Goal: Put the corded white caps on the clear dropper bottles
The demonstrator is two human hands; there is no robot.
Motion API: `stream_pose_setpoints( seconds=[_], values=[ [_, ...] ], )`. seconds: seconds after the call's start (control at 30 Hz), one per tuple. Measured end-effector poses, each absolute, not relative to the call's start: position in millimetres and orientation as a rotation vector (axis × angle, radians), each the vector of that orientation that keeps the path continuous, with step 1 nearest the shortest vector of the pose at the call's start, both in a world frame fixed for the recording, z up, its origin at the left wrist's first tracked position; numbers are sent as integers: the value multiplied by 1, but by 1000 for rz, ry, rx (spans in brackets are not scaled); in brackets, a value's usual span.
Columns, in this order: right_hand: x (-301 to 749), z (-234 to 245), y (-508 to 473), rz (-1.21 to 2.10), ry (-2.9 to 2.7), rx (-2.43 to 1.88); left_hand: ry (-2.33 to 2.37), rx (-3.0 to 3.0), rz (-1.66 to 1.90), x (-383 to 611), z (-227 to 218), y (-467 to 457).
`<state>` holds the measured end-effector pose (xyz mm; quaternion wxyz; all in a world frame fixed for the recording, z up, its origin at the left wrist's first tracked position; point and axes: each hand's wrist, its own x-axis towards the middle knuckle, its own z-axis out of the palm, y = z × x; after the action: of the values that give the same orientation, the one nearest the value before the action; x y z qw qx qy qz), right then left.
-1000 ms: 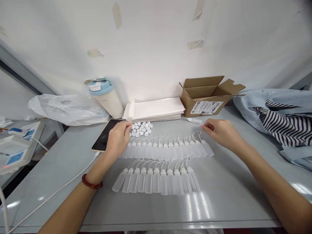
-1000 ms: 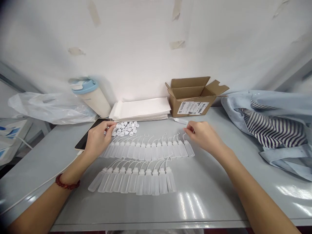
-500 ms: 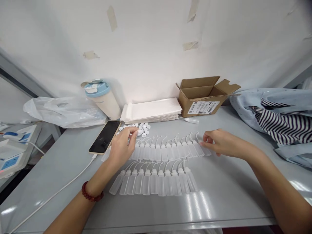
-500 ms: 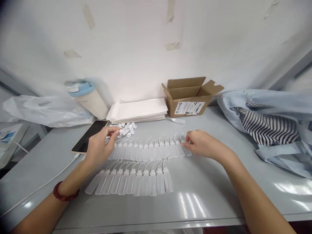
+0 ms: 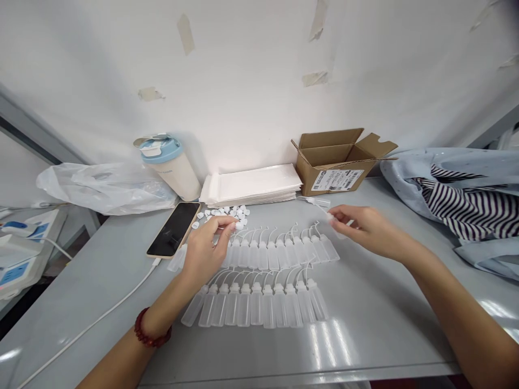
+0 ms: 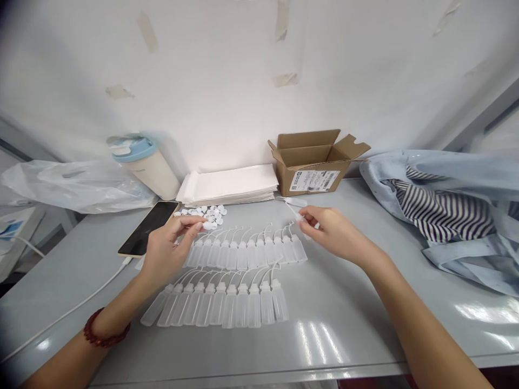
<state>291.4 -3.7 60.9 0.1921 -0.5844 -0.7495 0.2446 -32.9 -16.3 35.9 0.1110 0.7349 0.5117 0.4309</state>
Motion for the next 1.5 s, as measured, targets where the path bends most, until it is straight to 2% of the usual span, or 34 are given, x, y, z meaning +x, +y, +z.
stream_pose_setpoints(
  seconds=[0.27,0.53,0.9,1.33,1.5],
  values=[
    [243,69,-34,1472,-1738,-1104,1183,1613,1065,-1,53,-48],
    [218,58,-56,1721,-1680,-1006,1077,1457,1085,9,51,-61],
    [213,55,-61,1725,-1666,-987,1111,1543,999,10,51,-64],
    [211,48,-64,1488,-1795,-1103,1038,1412,790,10,50,-62],
    [208,48,-66,1636,-1675,-1066,1017,1848,876,10,49,-66]
  ],
)
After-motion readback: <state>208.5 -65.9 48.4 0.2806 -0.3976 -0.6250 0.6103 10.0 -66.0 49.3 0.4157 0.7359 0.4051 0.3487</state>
